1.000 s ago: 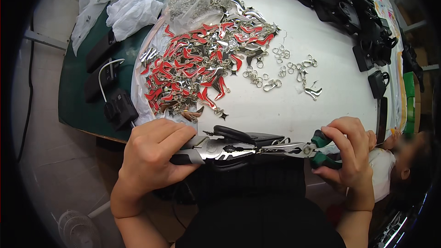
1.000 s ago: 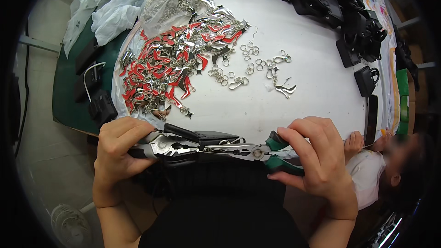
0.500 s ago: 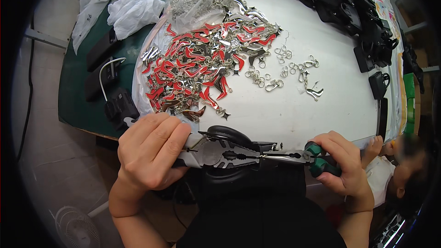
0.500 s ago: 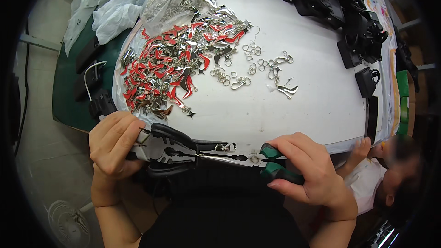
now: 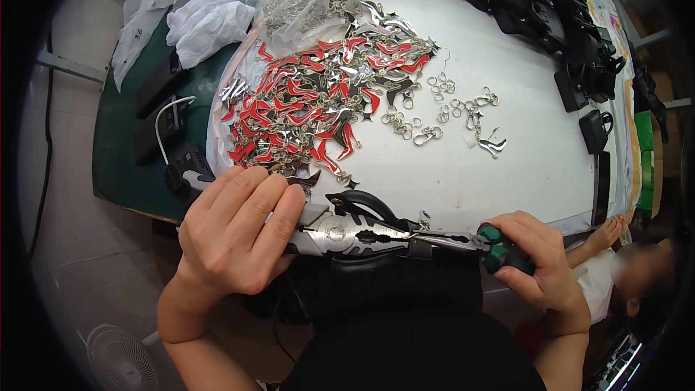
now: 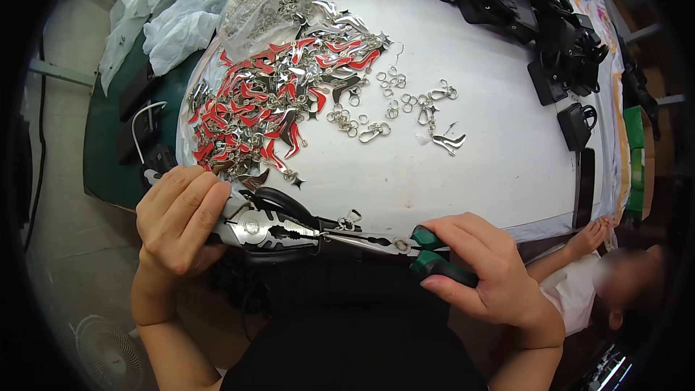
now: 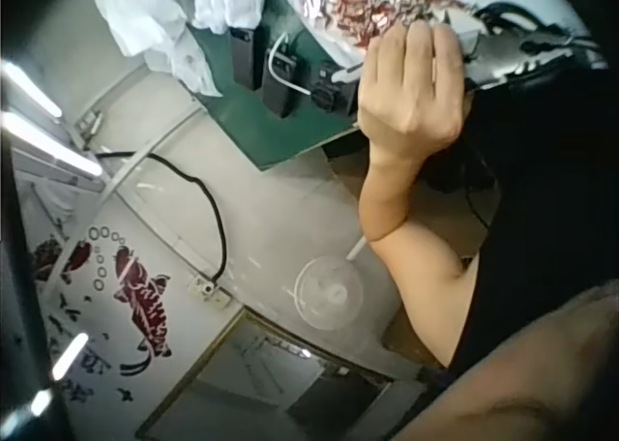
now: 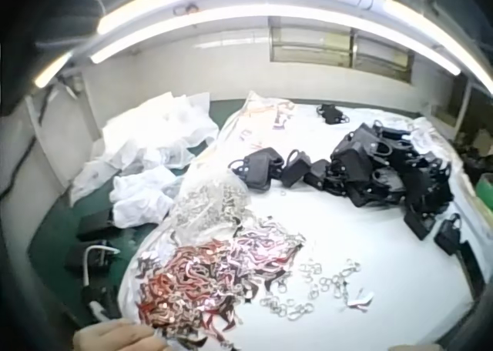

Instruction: The person attaches small metal charms and chain links to black plastic pouches using pliers, repeating the process for multiple items.

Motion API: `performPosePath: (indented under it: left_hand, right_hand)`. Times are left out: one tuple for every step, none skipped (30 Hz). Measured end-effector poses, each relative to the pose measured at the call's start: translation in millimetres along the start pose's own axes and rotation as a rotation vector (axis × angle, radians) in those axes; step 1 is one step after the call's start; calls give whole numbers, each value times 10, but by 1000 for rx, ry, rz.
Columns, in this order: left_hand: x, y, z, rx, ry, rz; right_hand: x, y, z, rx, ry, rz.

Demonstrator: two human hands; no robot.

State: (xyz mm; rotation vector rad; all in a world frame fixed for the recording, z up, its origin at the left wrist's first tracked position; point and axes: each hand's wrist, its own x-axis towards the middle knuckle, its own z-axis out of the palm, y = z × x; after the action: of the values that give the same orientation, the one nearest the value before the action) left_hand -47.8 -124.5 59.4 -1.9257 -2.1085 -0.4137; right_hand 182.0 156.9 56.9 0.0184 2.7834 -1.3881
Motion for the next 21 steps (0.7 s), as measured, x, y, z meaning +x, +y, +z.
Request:
performPosePath:
  left_hand:
    - [9,7,2,14,-3,-15]
    - [20,16,3,27,-5,-30]
    - [34,31,0,27,-6,-29]
    - [50,50,-4,-10,-15,-75]
    - [61,66,-7,-47,-23,-121]
    - [58,82,4,-48,-25,-119]
    - [49,99,24,-94,-33,-180]
    - [38,116,48,-140,-41,-240]
    - [11,125,73,-143,-42,-235]
    - [-35,122,101,-162,-48,-311]
    - [-82,123,144,-182,-55,-387]
    - [-139,145,174,-186,-55,-381]
    - [-207,180,212,-197,-63,-474]
    - [-268,222,261,-209,-70,-566]
    - [-323,284,333,-185,-69,-588]
    - [-344,327,411,-148,-71,-569]
    - [-390,389,494,-154,-73,-598]
    - [-410,431,560,-160,-75,-629]
    - [-385,441,579,-163,-74,-628]
    - [-361,449,591,-67,-68,-573]
    - [-331,454,600,27,-62,-514]
  right_hand:
    - [3,-1,9,-60,29,-39]
    - [11,-4,12,-60,30,-38]
    - [23,-4,9,-165,59,-77]
    - [34,-2,2,-270,88,-115]
    - [42,4,-10,-270,89,-113]
    - [48,17,-19,-341,97,-144]
    - [46,31,-26,-412,105,-174]
    - [38,46,-31,-411,106,-170]
    - [20,62,-43,-447,129,-174]
    - [0,83,-58,-482,152,-175]
    - [-31,111,-84,-484,156,-167]
    - [-64,122,-127,-498,179,-160]
    - [-90,136,-160,-508,203,-157]
    - [-109,152,-178,-507,208,-154]
    - [-118,175,-178,-490,222,-142]
    - [-127,198,-180,-475,238,-127]
    - [-130,217,-175,-478,240,-124]
    - [-130,248,-163,-445,227,-132]
    - [-126,276,-151,-410,213,-141]
    - [-121,303,-139,-412,212,-140]
    - [-116,321,-128,-380,198,-164]
